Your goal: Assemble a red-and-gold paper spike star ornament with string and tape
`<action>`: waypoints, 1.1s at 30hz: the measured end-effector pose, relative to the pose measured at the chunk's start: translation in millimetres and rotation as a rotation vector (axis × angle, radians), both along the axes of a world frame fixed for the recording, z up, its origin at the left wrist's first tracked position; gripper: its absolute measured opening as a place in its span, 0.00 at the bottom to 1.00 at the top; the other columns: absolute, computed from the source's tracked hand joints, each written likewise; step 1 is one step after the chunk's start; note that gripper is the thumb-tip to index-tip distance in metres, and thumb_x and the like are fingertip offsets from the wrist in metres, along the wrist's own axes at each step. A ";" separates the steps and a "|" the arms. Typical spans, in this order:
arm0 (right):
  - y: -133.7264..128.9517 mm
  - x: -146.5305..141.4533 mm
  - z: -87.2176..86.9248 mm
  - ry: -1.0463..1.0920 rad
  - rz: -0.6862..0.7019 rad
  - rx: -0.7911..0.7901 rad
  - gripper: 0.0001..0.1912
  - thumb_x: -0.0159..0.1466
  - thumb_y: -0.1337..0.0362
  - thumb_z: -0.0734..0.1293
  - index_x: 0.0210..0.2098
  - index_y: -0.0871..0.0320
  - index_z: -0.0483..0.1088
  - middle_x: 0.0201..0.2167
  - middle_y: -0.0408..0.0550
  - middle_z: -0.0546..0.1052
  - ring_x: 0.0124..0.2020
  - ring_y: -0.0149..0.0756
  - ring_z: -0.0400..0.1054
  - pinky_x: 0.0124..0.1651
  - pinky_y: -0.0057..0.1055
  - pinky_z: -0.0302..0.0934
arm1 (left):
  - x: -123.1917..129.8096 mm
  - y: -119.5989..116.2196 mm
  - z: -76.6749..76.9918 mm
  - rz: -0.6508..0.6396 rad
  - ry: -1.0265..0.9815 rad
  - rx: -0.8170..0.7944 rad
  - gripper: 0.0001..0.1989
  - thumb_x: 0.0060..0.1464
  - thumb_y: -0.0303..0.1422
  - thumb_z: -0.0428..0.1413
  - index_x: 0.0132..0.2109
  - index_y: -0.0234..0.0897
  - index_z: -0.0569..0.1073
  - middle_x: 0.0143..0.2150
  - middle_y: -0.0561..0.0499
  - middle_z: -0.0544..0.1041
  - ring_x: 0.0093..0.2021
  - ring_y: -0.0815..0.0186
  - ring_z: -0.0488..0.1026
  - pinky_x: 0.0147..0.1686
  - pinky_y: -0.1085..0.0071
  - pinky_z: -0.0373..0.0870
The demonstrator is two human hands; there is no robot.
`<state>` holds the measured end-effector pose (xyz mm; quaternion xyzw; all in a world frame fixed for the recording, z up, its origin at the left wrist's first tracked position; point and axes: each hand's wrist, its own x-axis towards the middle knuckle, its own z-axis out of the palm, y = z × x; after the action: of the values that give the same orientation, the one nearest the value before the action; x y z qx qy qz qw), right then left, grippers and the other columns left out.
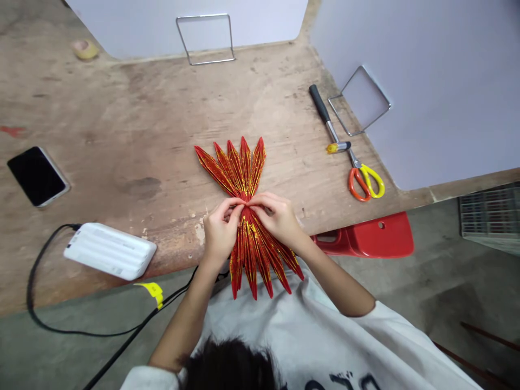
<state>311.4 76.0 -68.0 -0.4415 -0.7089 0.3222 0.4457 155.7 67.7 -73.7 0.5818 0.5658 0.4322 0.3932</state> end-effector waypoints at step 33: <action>-31.6 7.7 3.9 -0.017 -0.048 -0.053 0.09 0.65 0.71 0.62 0.36 0.55 0.74 0.37 0.48 0.76 0.40 0.35 0.71 0.45 0.34 0.67 | 22.6 -35.6 4.6 0.223 -0.156 -0.044 0.15 0.50 0.29 0.61 0.39 0.40 0.62 0.32 0.53 0.79 0.26 0.73 0.76 0.27 0.78 0.70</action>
<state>319.1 44.4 -64.1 -0.4728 -0.6931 0.3261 0.4356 178.3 32.1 -69.2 0.4710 0.6043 0.5045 0.3981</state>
